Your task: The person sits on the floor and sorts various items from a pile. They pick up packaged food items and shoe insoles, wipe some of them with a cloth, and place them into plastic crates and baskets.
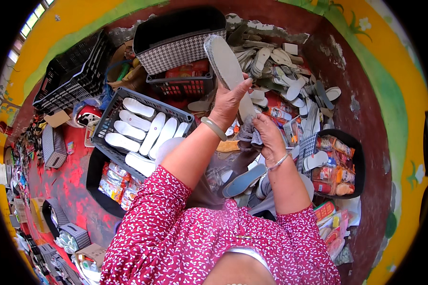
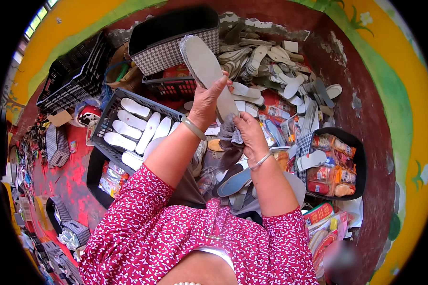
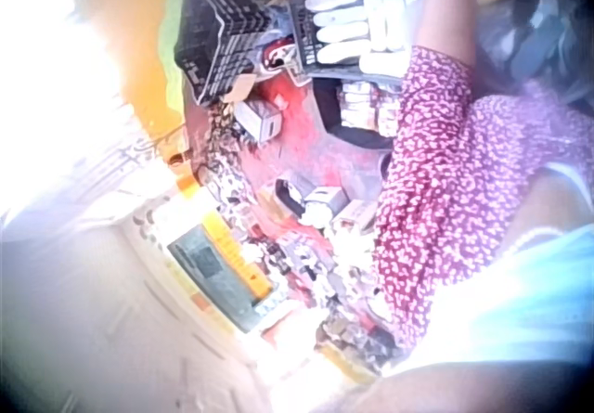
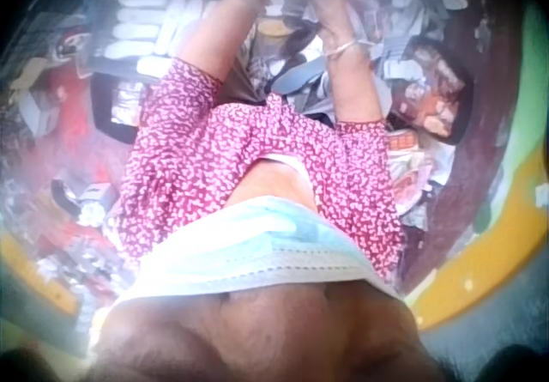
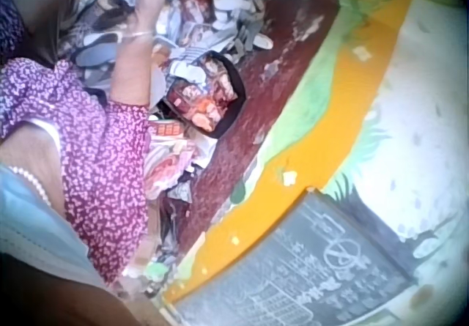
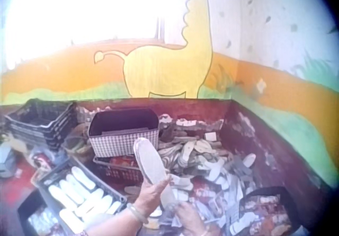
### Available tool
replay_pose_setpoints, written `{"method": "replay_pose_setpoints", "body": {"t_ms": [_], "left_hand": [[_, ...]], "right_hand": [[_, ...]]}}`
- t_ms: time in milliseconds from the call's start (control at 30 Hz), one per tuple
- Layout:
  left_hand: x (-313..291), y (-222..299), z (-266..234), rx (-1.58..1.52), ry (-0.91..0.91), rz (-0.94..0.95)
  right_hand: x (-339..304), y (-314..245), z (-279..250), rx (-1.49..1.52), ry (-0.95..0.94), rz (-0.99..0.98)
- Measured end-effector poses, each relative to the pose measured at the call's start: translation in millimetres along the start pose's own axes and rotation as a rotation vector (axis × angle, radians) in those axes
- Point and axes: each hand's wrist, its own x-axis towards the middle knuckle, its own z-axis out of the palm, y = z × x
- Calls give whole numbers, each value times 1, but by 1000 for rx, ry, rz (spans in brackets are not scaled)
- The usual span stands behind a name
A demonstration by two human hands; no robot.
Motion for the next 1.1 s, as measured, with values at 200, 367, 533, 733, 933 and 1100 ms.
{"method": "replay_pose_setpoints", "body": {"t_ms": [200,367,533,733,933,1100], "left_hand": [[5,14,-3,-399,-182,-160],[14,17,-9,-484,-168,-205],[19,6,-31,-462,-237,-206],[15,12,-14,-268,-2,-228],[-9,-8,-1,-107,-185,-479],[-28,-18,16,-21,-267,-619]], "right_hand": [[-14,-16,6,215,-50,97],[-7,-5,0,240,-165,156],[-10,-12,3,32,-159,195],[-11,-66,-32,179,-23,-114],[-33,-111,-16,232,-38,-647],[-25,-102,0,-58,57,-865]]}}
